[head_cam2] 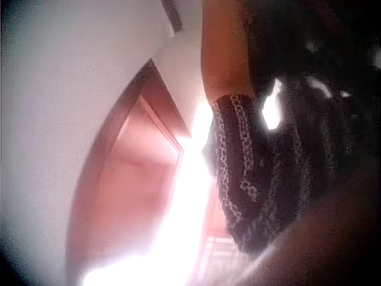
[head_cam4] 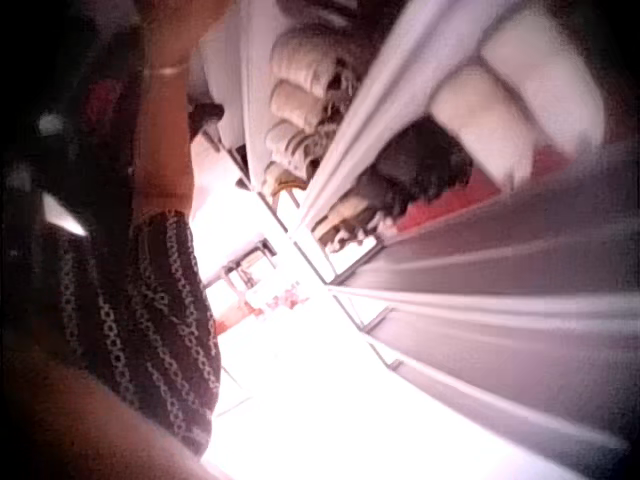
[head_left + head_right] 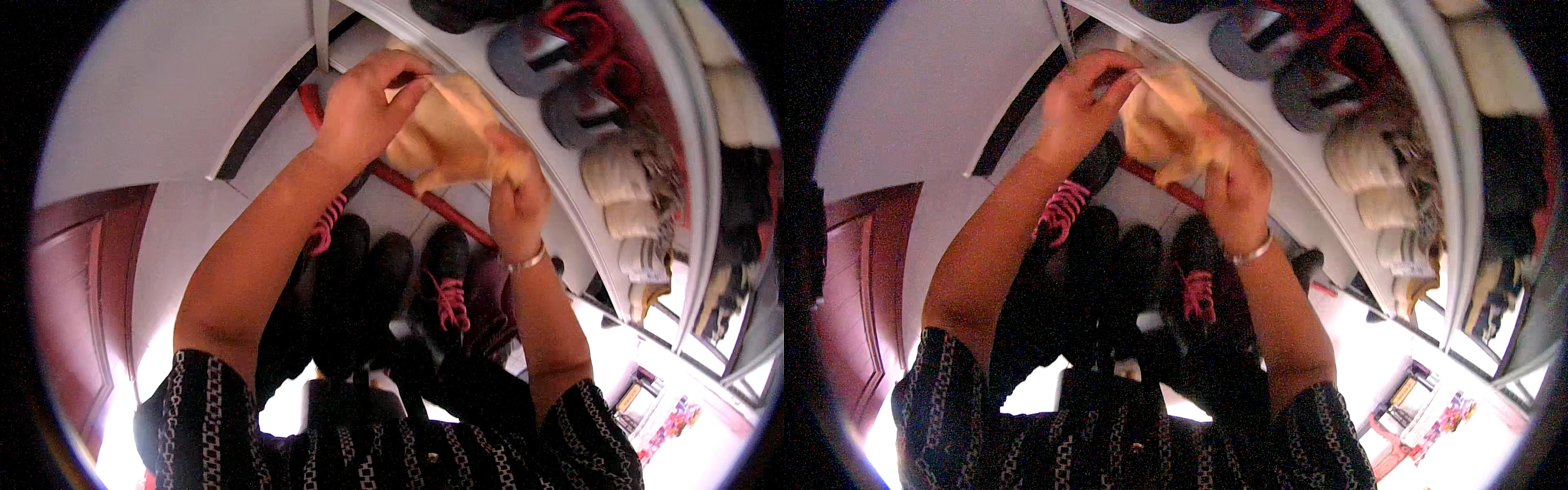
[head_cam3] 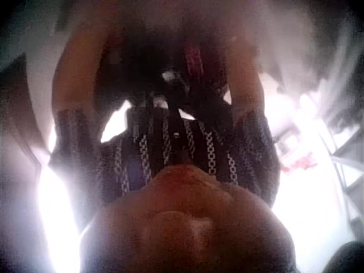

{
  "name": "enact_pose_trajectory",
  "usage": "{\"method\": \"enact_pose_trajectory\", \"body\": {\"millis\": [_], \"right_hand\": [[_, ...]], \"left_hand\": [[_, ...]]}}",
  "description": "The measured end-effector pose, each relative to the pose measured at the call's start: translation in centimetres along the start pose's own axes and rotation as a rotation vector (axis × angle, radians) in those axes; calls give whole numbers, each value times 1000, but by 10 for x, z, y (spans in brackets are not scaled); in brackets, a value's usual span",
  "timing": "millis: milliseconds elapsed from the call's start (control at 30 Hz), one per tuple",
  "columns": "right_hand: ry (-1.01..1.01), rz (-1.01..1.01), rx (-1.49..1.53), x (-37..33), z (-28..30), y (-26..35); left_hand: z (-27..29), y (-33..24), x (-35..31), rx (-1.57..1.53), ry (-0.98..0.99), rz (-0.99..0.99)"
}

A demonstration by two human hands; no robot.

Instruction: The person sits on the floor in front of a shoe rack and uses a cloth to wipe and clean several pairs of shoes. They handle multiple pairs, including sneakers and boots, wiping the exterior surfaces before placing them back on the shelves.

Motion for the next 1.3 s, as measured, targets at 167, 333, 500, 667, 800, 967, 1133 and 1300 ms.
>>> {"method": "enact_pose_trajectory", "body": {"millis": [167,333,500,667,800,967,1133,1300], "right_hand": [[362,51,-133,-10,-62,-73],[426,-51,-231,-5,-113,-130],[314,-13,-294,32,-169,-189],[350,-44,-252,33,-146,-208],[295,-302,-268,-14,-60,-251],[248,-443,-593,-88,50,-271],[231,-414,-647,-73,38,-272],[283,-251,-496,27,-70,-265]], "left_hand": [[-6,74,-11,339,42,-107],[-43,139,-46,567,156,41],[-93,130,-4,736,233,-40],[-138,144,18,824,376,-204],[-242,94,0,568,652,-125],[-325,32,-55,179,517,-157],[-303,59,-13,349,591,-129],[-205,135,55,656,552,30]]}}
Point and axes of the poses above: each hand's wrist, its own x-axis towards the middle knuckle, its own z-axis out of the back of the hand, y = z × x, the point moved 5 cm from there along x, towards the middle knuckle, and after that the axes turned 8 degrees about x, right-handed, at the moved point
